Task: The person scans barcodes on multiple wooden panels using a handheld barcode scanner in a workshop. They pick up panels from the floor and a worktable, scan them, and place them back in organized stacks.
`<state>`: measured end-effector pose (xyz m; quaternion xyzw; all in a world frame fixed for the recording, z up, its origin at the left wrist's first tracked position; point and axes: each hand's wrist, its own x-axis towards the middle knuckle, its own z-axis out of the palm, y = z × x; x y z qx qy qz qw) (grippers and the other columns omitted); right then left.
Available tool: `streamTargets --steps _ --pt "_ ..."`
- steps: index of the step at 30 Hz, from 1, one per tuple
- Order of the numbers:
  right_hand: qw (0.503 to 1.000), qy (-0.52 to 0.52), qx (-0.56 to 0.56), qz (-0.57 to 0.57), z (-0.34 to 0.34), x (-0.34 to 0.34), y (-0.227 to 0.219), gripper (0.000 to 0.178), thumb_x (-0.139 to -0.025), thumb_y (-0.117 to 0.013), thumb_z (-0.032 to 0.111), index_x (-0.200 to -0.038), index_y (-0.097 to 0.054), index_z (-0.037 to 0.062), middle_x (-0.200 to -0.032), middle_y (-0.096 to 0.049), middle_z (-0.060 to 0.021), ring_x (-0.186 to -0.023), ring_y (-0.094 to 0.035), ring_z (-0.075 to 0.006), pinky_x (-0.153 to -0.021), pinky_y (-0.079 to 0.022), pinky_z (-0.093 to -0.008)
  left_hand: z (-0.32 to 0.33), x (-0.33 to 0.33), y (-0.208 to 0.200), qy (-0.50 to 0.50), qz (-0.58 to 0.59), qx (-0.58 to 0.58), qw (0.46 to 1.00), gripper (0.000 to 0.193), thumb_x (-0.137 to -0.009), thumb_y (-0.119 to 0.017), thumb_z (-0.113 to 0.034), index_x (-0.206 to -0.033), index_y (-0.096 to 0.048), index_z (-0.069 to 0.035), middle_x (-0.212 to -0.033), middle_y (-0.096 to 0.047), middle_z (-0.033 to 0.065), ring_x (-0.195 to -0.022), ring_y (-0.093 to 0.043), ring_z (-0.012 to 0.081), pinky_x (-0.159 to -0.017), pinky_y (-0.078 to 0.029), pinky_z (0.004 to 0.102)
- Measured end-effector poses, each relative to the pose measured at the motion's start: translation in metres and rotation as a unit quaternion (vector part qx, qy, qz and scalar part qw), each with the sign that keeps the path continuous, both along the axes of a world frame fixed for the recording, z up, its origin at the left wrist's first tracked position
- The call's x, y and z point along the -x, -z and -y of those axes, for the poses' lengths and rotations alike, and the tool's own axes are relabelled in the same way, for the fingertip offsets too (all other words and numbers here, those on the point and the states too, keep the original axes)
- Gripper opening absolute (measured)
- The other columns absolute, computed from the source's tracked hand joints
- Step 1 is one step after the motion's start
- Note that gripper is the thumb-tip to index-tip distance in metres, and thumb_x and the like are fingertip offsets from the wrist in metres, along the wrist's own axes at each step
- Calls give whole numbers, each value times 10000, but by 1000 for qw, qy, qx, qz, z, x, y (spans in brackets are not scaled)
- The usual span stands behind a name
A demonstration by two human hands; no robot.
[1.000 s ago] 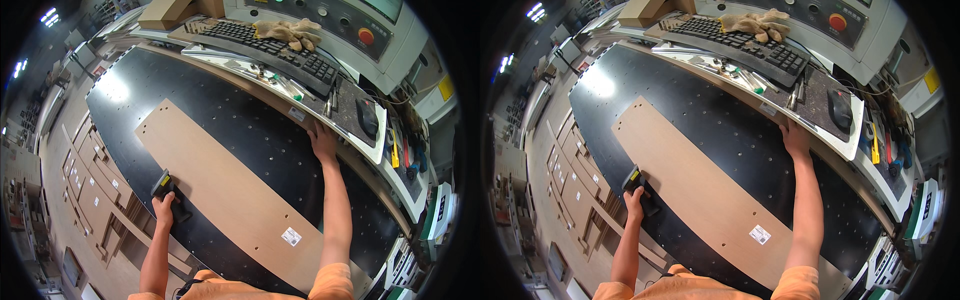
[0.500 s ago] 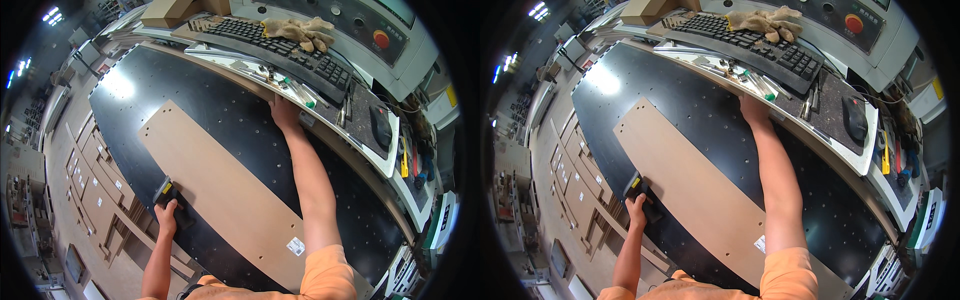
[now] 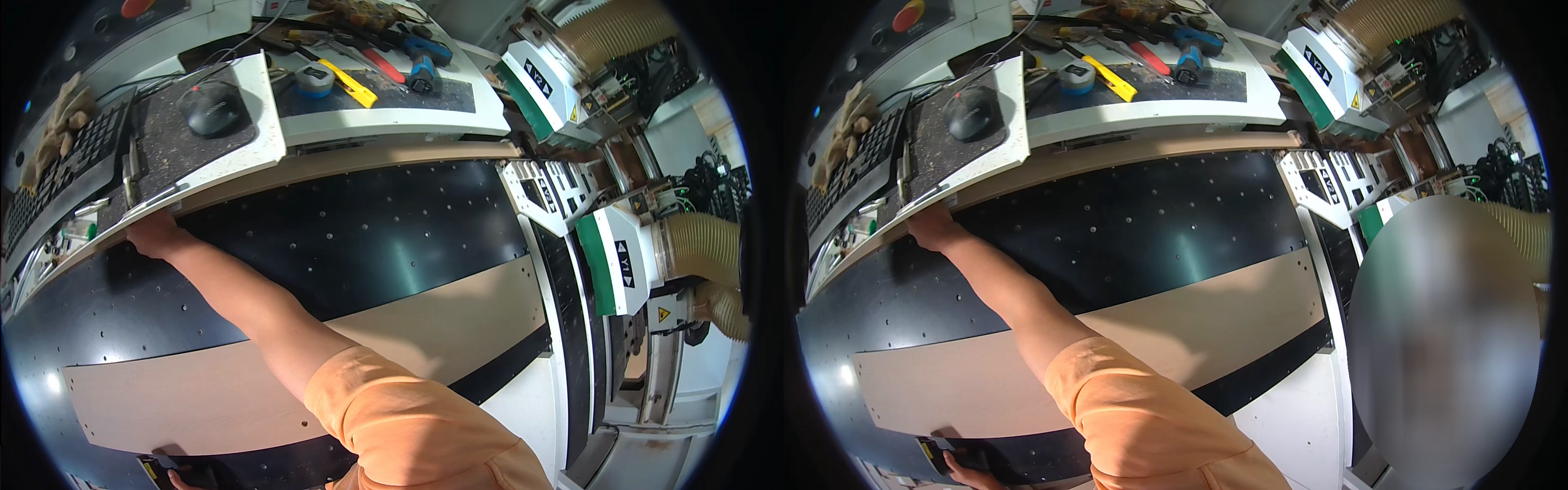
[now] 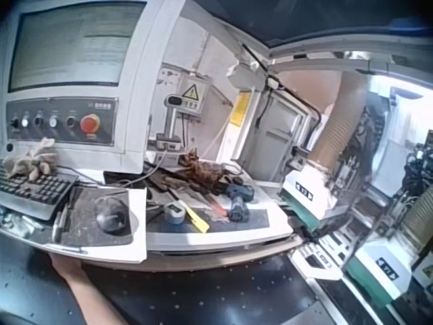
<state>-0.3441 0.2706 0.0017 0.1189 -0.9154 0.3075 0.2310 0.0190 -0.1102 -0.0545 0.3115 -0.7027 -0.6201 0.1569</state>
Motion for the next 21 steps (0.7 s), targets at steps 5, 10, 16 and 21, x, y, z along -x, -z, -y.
streamTargets --steps 5,10,16,21 --pt "998 4 -25 -61 -19 -41 -12 369 -813 -640 60 -1179 -649 10 -1239 -627 -244 -1200 -581 -417 -1054 -437 -505 22 -28 13 23 -22 5 999 452 -963 -576 -368 -788 -654 42 -753 -628 89 -740 -594 208 -716 -492 350" --pt "992 27 9 -120 -23 -48 -14 428 -866 -600 101 -1285 -600 13 -1362 -544 -245 -1310 -488 -420 -1120 -369 -512 18 -34 -3 31 -26 4 999 456 -958 -588 -381 -761 -636 28 -736 -601 79 -717 -572 206 -695 -474 342" --pt "998 -13 -45 -33 -24 -50 -24 381 -873 -591 102 -1243 -625 22 -1314 -578 -237 -1274 -521 -419 -1078 -409 -518 -14 -41 -30 26 -25 1 999 403 -940 -632 -363 -747 -602 -10 -690 -565 55 -679 -550 182 -669 -449 320" --pt "997 -11 -61 -47 -24 -54 -27 343 -839 -615 80 -1177 -648 25 -1233 -621 -225 -1207 -569 -418 -1041 -442 -511 -19 -41 -37 21 -22 -3 1000 434 -946 -621 -390 -713 -581 -25 -673 -560 56 -653 -552 182 -639 -453 322"
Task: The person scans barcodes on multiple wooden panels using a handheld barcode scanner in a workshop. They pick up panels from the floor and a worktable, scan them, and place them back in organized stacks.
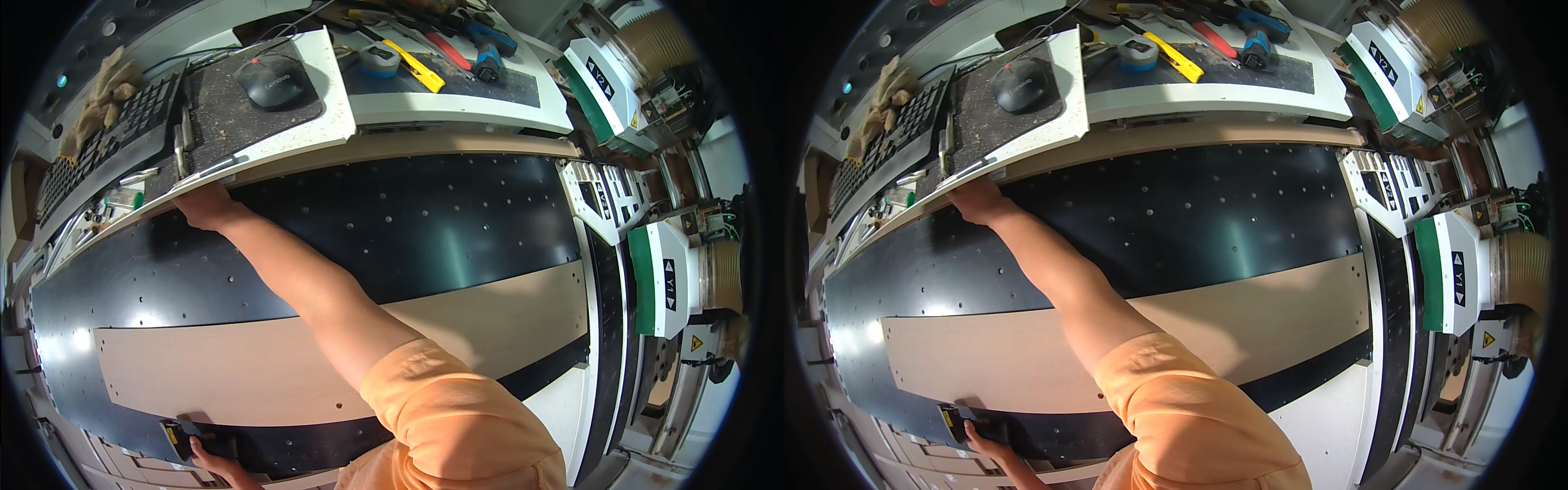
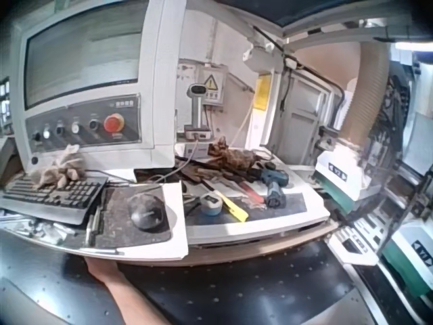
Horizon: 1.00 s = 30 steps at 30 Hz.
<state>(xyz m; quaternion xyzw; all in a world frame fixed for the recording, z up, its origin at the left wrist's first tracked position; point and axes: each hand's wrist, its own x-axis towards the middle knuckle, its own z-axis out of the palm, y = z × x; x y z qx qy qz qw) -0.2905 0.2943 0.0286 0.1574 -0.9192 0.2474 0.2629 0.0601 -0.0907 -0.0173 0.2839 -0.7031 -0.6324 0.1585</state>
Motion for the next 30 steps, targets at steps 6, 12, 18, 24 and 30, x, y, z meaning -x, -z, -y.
streamTargets --steps 6,12,18,24,30 --pt "1000 -5 4 -15 2 5 9 459 -789 -642 60 -1245 -610 16 -1280 -593 -238 -1224 -548 -436 -1039 -431 -526 1 -2 5 1 -8 12 1000 429 -930 -640 -369 -720 -607 4 -686 -592 76 -637 -564 194 -615 -471 326" --pt "998 19 -44 -40 7 10 19 422 -825 -592 99 -1245 -635 111 -1350 -558 -210 -1272 -510 -438 -1079 -401 -530 -4 1 4 -36 -15 -35 999 409 -911 -652 -338 -774 -632 47 -750 -641 116 -692 -617 223 -641 -526 358" --pt "992 36 -109 46 -31 -22 17 311 -865 -619 164 -1162 -648 78 -1326 -571 -153 -1228 -543 -378 -1053 -440 -470 -6 0 -1 9 -26 -38 999 276 -923 -643 -232 -967 -606 39 -738 -638 92 -692 -597 173 -667 -483 317" --pt "983 21 -97 154 -199 -231 -11 454 -976 -583 369 -1287 -630 42 -1439 -548 -118 -1325 -502 -302 -1124 -392 -398 -14 7 -5 15 -46 -26 998 303 -911 -652 -250 -811 -642 36 -721 -645 83 -669 -584 158 -642 -452 302" --pt "902 380 -3 203 -322 -504 -49 354 -1003 -554 262 -1238 -652 16 -1297 -633 -150 -1207 -598 -318 -1036 -460 -377 -8 10 -2 32 -22 -15 999 342 -895 -683 -304 -812 -675 28 -729 -662 69 -637 -583 146 -601 -450 298"
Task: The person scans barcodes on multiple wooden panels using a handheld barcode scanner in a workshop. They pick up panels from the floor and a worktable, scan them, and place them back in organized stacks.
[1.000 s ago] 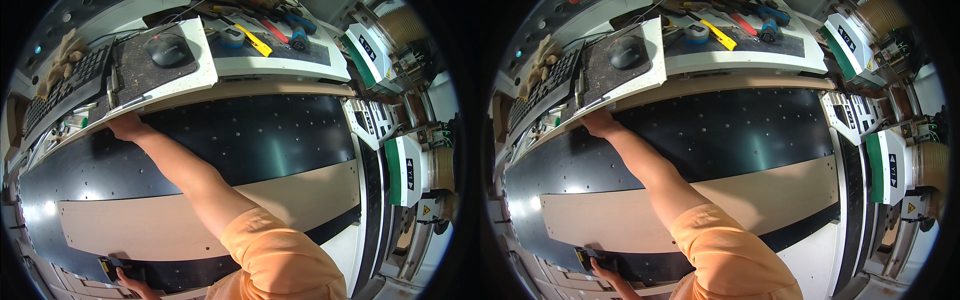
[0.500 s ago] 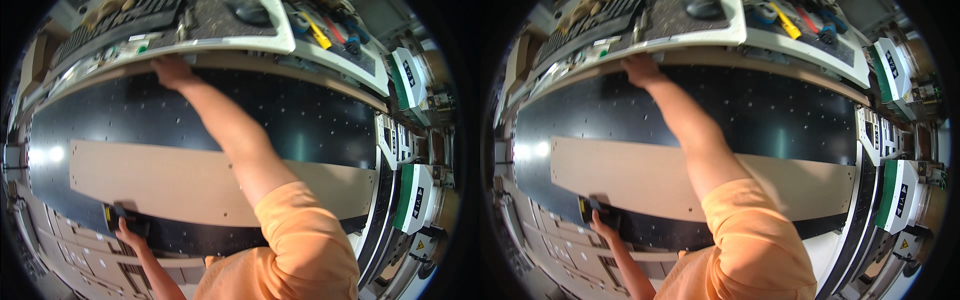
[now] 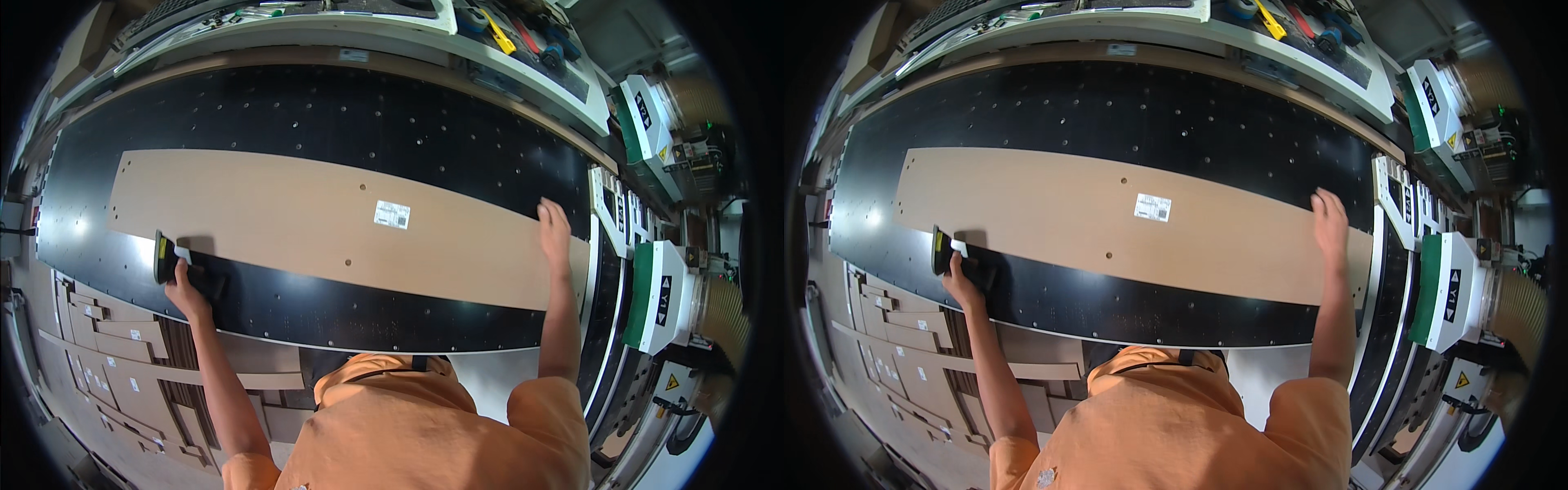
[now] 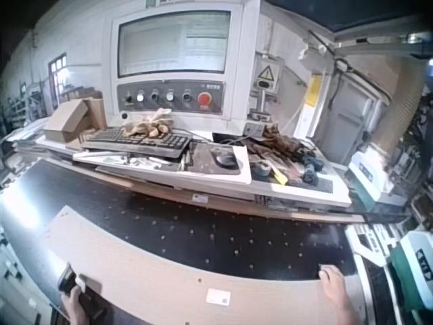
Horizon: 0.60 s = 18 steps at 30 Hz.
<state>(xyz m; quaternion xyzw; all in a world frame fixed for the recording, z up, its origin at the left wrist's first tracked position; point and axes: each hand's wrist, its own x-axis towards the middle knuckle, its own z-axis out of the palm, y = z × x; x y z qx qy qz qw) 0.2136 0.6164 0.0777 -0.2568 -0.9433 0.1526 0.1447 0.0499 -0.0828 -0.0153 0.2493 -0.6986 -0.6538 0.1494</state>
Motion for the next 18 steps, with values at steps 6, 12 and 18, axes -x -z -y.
streamTargets --steps 6,12,18 --pt "994 33 -107 -15 13 -114 23 335 -985 -573 245 -1211 -651 9 -1241 -613 -155 -1193 -541 -345 -1052 -413 -429 -8 -11 -18 86 33 -30 995 378 -876 -700 -352 -905 -675 24 -802 -690 94 -706 -607 158 -670 -484 293" --pt "991 11 -128 -25 78 -238 39 370 -964 -628 238 -1259 -613 14 -1291 -593 -187 -1240 -517 -374 -1074 -390 -467 -59 -164 -51 263 47 -24 963 320 -850 -631 -233 -932 -729 60 -851 -701 71 -785 -612 147 -749 -470 289" --pt "911 391 128 29 92 -410 49 662 -972 -559 512 -1279 -581 -74 -1299 -594 -225 -1229 -544 -331 -1058 -412 -449 -68 -236 -63 331 162 -131 920 283 -858 -671 -317 -859 -671 -34 -622 -568 -24 -428 -471 68 -370 -287 234"
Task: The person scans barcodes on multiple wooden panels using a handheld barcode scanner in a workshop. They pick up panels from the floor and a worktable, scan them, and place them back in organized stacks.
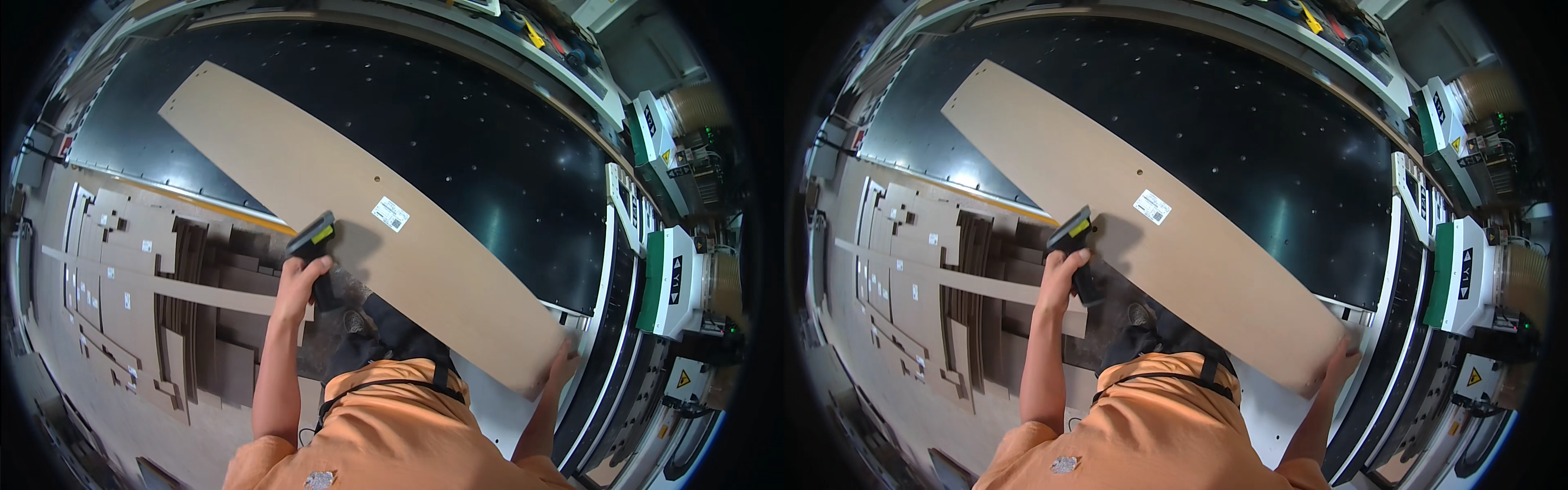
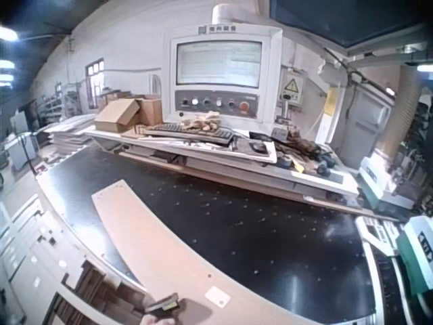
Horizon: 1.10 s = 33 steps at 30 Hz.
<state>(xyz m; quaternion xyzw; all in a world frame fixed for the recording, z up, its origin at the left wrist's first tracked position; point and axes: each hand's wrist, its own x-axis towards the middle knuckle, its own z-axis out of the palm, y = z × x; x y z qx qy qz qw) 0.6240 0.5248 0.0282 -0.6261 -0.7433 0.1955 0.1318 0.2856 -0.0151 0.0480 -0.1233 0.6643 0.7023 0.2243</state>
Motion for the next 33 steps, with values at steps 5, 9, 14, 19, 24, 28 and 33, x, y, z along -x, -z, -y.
streamTargets --steps 5,9,14,19,24,28,33 --pt "954 46 227 -191 31 -28 -2 727 -986 -494 586 -1277 -594 -72 -1210 -653 -179 -1065 -640 -290 -925 -505 -422 -20 2 13 -145 -2 -81 986 254 -860 -697 -285 -871 -638 -39 -664 -553 -27 -500 -510 74 -430 -362 255" --pt "951 16 214 -224 68 -7 -17 743 -1008 -433 589 -1267 -604 -86 -1144 -685 -189 -995 -670 -318 -886 -524 -416 -8 -22 18 -193 -18 -79 978 262 -848 -709 -280 -857 -643 -27 -689 -567 -16 -539 -522 82 -463 -381 260" --pt "980 -36 182 -70 68 2 -42 785 -1015 -384 611 -1206 -635 -107 -1134 -688 -208 -1007 -669 -341 -892 -522 -431 28 -127 16 -286 8 -38 957 257 -828 -711 -257 -897 -656 -16 -759 -586 4 -627 -537 91 -555 -417 272" --pt "954 -152 207 -156 53 46 -13 730 -1021 -446 580 -1185 -637 -106 -1138 -675 -189 -987 -655 -308 -878 -532 -398 71 -264 -4 -405 31 -68 911 343 -806 -708 -253 -1048 -630 -23 -801 -602 11 -667 -570 94 -550 -457 260" --pt "905 -339 216 -139 116 82 7 690 -1024 -461 573 -1154 -667 -72 -1097 -694 -148 -966 -665 -253 -866 -527 -361 119 -416 -25 -596 -61 -75 797 435 -776 -698 -218 -1147 -592 -19 -837 -641 49 -678 -604 117 -526 -484 254" --pt "828 -477 262 -135 216 98 23 635 -1029 -486 544 -1132 -681 -52 -1056 -702 -99 -937 -655 -201 -841 -516 -327 165 -556 -18 -689 -152 -73 705 475 -762 -702 -195 -1185 -583 -14 -839 -647 59 -783 -631 129 -622 -518 253" --pt "722 -625 291 -58 389 48 34 611 -1029 -489 548 -1064 -696 -25 -975 -699 -60 -871 -634 -161 -794 -505 -306 245 -768 -7 -796 -136 -20 589 323 -807 -671 -192 -1077 -612 -26 -822 -652 42 -746 -592 94 -644 -482 234"
